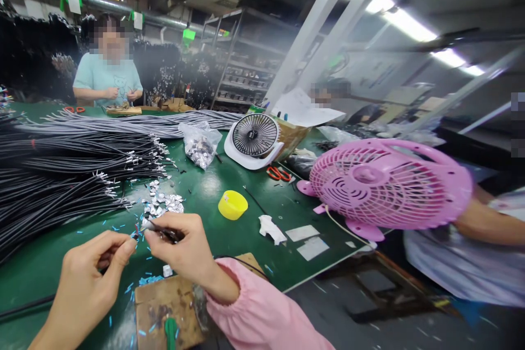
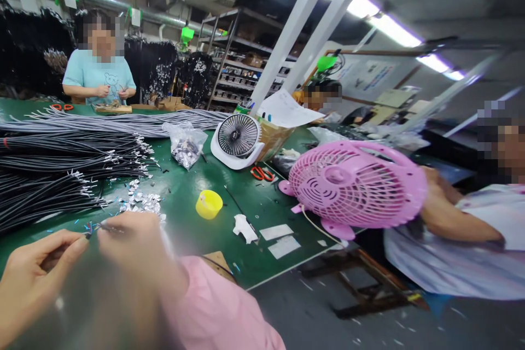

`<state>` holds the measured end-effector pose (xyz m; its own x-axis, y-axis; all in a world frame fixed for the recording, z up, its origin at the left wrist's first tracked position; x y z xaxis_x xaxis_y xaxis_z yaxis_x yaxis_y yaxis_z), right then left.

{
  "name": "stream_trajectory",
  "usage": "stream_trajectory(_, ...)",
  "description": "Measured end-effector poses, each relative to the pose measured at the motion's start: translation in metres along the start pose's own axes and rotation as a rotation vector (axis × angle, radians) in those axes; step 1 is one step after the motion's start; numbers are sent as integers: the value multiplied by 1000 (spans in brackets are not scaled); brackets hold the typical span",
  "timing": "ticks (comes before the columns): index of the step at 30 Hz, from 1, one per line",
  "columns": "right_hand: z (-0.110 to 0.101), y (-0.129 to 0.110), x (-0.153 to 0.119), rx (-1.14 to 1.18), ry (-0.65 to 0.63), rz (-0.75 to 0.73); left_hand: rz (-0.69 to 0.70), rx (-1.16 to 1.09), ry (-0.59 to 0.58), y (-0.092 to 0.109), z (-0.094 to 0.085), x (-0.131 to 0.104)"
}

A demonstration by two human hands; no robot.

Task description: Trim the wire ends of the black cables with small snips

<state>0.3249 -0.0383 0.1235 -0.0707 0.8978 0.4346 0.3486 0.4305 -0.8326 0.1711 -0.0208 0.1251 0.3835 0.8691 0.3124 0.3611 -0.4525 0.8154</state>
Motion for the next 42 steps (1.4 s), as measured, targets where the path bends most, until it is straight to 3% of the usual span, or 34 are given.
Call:
stream_trajectory(4, 1, -2, 0, -94, -1, -64, 7, 6, -19, -3, 3, -2)
stream_trajectory(9, 1, -3, 0, -91, 5, -80, -84, -8, 17, -13, 5, -9)
stream_trajectory(13, 0, 0, -3, -57, 12, -81, -26, -11, -1, -17, 9, -8)
stream_trajectory(18, 3, 5, -1, -17, -48, 7, 41, -20, 0, -5, 4, -4)
stream_trajectory(21, 0, 2, 1, 17, -4, 27, 41, -10, -24, 1, 5, -2)
stream_trajectory(33, 1, 8, -7, -90, 25, -134, 72, 18, 26, -17, 9, -8)
stream_trajectory(37, 2, 13, -3, 51, -24, 19, 58, 11, 9, -10, 7, -5)
stream_trajectory(40, 10, 22, -2, 169, -137, 215, 36, -10, -4, -3, 4, -2)
stream_trajectory(42, 13, 23, -2, 183, -194, 252, 35, -29, -2, 2, 2, 0)
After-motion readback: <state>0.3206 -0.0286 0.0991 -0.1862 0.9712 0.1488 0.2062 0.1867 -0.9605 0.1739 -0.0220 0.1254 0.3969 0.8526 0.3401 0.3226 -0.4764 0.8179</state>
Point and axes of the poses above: each hand's wrist, its own x-axis towards the middle knuckle, its own z-axis out of the palm, y = z × x, the point moved 7 cm from there along x, towards the middle knuckle, and after that the axes turned 9 degrees about -y, right-handed, at the moved point
